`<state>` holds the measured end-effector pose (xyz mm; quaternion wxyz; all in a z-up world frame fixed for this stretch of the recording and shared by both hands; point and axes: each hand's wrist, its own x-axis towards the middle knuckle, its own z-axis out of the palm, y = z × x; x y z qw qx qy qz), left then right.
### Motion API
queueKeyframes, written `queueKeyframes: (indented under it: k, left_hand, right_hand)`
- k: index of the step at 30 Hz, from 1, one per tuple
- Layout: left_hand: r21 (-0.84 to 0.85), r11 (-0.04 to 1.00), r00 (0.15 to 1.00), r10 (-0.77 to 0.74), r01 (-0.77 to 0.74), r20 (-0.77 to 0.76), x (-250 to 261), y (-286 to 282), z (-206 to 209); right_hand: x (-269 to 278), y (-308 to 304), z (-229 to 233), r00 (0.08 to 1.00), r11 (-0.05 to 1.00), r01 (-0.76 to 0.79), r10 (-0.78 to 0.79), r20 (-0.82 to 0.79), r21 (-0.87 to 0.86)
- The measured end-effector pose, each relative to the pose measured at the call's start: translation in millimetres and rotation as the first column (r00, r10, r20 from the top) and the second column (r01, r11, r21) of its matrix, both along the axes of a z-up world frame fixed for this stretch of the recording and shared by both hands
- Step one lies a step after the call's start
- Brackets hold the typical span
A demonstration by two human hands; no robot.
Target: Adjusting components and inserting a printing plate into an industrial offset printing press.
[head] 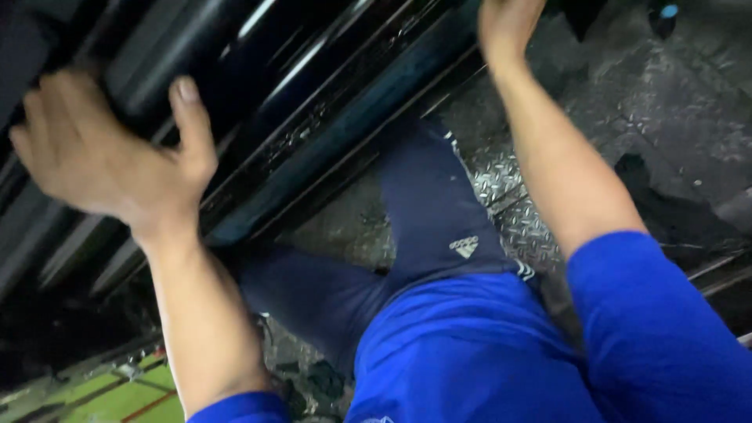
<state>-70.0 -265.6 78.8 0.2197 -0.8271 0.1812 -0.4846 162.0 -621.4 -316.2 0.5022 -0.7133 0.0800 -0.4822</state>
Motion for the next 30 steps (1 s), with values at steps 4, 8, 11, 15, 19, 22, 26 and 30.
queueKeyframes:
  k: [4,8,11,15,19,22,26,30]
  left_hand:
    - [-0.013,0.996,0.994,-0.093,0.092,-0.056,-5,1,6]
    - [-0.077,0.984,0.976,-0.169,0.159,-0.136,-12,3,8]
    - [-0.089,0.989,0.978,-0.127,0.114,-0.163,-11,0,10]
    - [-0.107,0.988,0.981,-0.129,0.114,-0.146,-11,-5,9]
    - [-0.162,0.981,0.978,-0.129,0.102,-0.162,-13,-12,10]
    - [-0.111,0.993,0.991,-0.042,0.028,-0.131,-15,-22,11]
    - [-0.175,0.978,0.983,-0.138,0.115,-0.123,-12,-26,10]
    - [-0.194,0.971,0.989,-0.133,0.142,0.059,-33,-65,-11]
  right_hand:
    - [-102,83,37,0.891,0.915,-0.378,0.402,-0.212,0.144]
    - [-151,117,93,0.358,0.351,-0.693,0.926,-0.121,0.63]
    - [-153,112,141,0.163,0.238,-0.637,0.971,-0.174,0.733]
    - [-109,123,128,0.172,0.31,-0.737,0.945,-0.277,0.601]
    - [-78,137,132,0.155,0.351,-0.758,0.916,-0.371,0.55]
    - [-84,159,140,0.243,0.51,-0.688,0.832,-0.498,0.517]
    - [-85,260,65,0.435,0.474,-0.87,0.606,-0.666,-0.136]
    - [-130,268,73,0.423,0.515,-0.721,0.857,-0.293,0.464]
